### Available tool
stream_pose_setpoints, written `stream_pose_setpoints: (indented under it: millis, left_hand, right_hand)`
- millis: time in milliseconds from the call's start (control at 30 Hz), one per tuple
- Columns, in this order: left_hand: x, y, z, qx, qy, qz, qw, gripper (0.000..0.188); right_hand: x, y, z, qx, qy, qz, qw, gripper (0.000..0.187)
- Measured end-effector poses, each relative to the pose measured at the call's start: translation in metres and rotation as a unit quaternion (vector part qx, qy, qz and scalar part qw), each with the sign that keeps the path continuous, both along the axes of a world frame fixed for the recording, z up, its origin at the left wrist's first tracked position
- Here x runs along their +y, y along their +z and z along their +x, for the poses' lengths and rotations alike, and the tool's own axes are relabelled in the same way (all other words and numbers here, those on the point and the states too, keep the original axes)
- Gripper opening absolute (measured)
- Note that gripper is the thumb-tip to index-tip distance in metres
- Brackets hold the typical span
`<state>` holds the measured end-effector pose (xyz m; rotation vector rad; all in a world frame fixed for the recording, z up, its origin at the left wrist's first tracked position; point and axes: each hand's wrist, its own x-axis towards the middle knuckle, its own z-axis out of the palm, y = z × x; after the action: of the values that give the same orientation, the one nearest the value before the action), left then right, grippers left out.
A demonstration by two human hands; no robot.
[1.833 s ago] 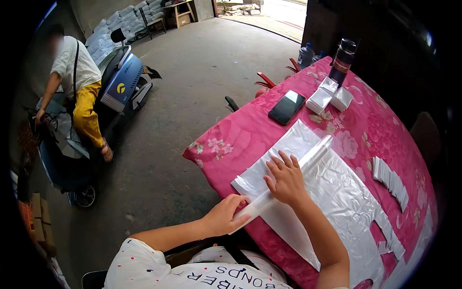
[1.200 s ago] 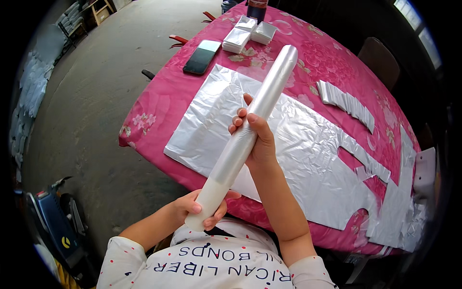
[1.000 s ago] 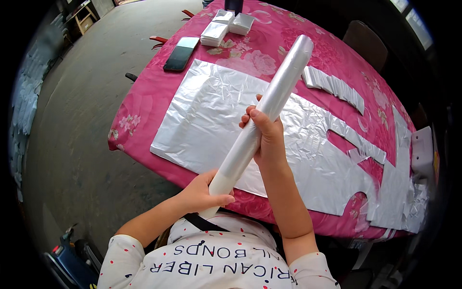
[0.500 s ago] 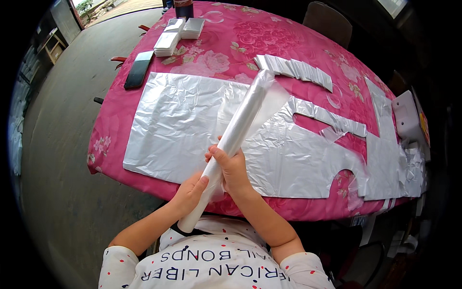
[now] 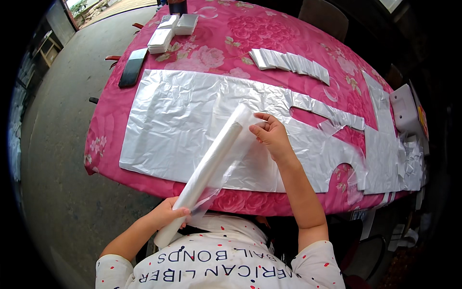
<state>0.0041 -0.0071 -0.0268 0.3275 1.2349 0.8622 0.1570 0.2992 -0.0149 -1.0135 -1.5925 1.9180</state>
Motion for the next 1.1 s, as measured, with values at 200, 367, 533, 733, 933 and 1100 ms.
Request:
stream_pose_setpoints:
  millis: [200,367,533,733,933,1100]
  left_hand:
    - [-0.01,-0.017,-0.003,-0.171,-0.012,0.028,0.985,0.056]
    - [-0.016,-0.018,-0.008,-0.308,0.019,-0.009,0.951,0.065]
    - [-0.021,-0.032,-0.008,-0.38,0.027,-0.004,0.925,0.066]
    - [-0.025,-0.043,-0.007,-0.48,0.027,0.019,0.877,0.065]
    - [-0.023,-0.039,-0.009,-0.457,0.005,0.006,0.889,0.066]
    - [-0.018,-0.032,-0.01,-0.401,0.0,-0.005,0.916,0.066]
  right_hand:
    - [0.013,-0.008,-0.001,-0.067,0.008,0.097,0.993,0.03]
    - [0.039,0.004,-0.009,-0.095,0.144,0.035,0.984,0.034]
    - [0.049,0.009,-0.018,-0.145,0.28,0.026,0.949,0.029]
    - [0.043,0.009,-0.022,-0.115,0.297,-0.006,0.948,0.019]
    - [0.041,0.011,-0.017,-0.112,0.317,-0.007,0.942,0.016]
    - [0.045,0.009,-0.008,-0.111,0.302,0.004,0.947,0.016]
